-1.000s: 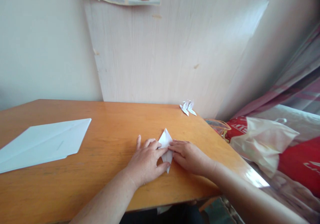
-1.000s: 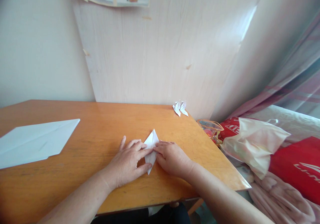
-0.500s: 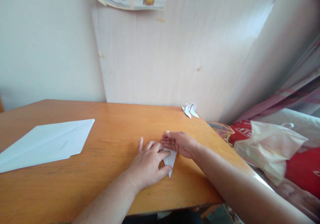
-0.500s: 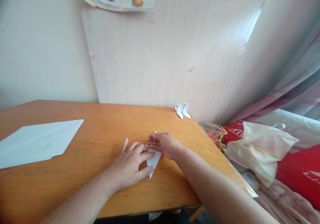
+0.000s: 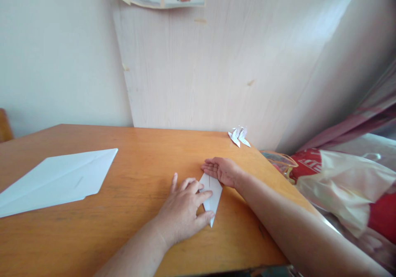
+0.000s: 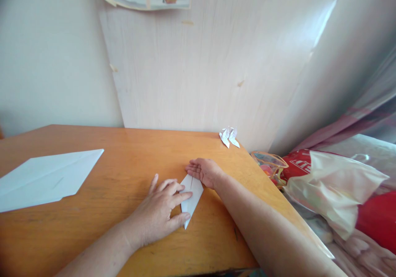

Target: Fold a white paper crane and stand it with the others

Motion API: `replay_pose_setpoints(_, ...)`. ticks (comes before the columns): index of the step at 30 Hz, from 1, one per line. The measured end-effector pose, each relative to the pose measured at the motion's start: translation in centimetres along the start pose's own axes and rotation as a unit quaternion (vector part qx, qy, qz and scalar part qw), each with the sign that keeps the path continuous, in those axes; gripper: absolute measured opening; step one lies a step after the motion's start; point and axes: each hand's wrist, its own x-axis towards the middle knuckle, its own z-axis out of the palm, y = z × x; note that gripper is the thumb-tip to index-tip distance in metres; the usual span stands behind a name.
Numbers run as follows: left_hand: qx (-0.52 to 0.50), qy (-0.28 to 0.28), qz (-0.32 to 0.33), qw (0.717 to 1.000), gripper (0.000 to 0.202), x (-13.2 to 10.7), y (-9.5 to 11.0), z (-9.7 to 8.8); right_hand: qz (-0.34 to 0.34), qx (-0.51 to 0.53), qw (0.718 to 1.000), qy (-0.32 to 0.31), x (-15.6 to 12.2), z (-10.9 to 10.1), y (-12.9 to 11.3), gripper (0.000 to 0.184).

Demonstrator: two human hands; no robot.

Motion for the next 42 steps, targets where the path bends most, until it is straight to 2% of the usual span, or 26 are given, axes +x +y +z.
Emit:
replay_pose_setpoints(8, 0.014, -0.012, -0.011, 1.0, 0.047, 0.0, 0.1, -0.2, -0.046, 0.021, 0.999, 0.014, 1.0, 0.2, -0.1, 0.01)
replay_pose_setpoints(15, 0.017, -0.024, -0.017, 0.999, 0.048, 0.0, 0.2, -0.4, -0.11, 0.021, 0.994, -0.016, -1.4, 0.7, -0.5, 0.008)
replay_pose_setpoints(19, 0.027, -0.024, -0.018, 0.999, 0.047, 0.1, 0.3, -0.4, -0.078, 0.002, 0.996, -0.047, -2.5, 1.5, -0.1, 0.01)
replay_pose_setpoints(24, 0.042, -0.024, -0.01, 0.999, 0.046, 0.1, 0.5, -0.7, -0.03, -0.02, 0.999, -0.031, -2.1, 1.9, 0.8, 0.009)
replay_pose_setpoints(28, 0.047, -0.03, 0.015, 0.998, 0.045, 0.3, 1.0, -1.0, -0.037, -0.023, 0.999, -0.032, -1.6, 1.9, 1.0, 0.009)
replay_pose_setpoints(36, 0.005, -0.079, 0.052, 0.996, 0.043, 1.0, 1.8, -1.2, -0.056, -0.032, 0.997, -0.045, -1.5, 1.8, 1.4, 0.009)
replay_pose_setpoints(42, -0.019, -0.114, 0.055, 0.992, 0.06, 1.6, 1.8, -1.3, -0.061, -0.044, 0.996, -0.042, -1.5, 1.9, 1.3, 0.01)
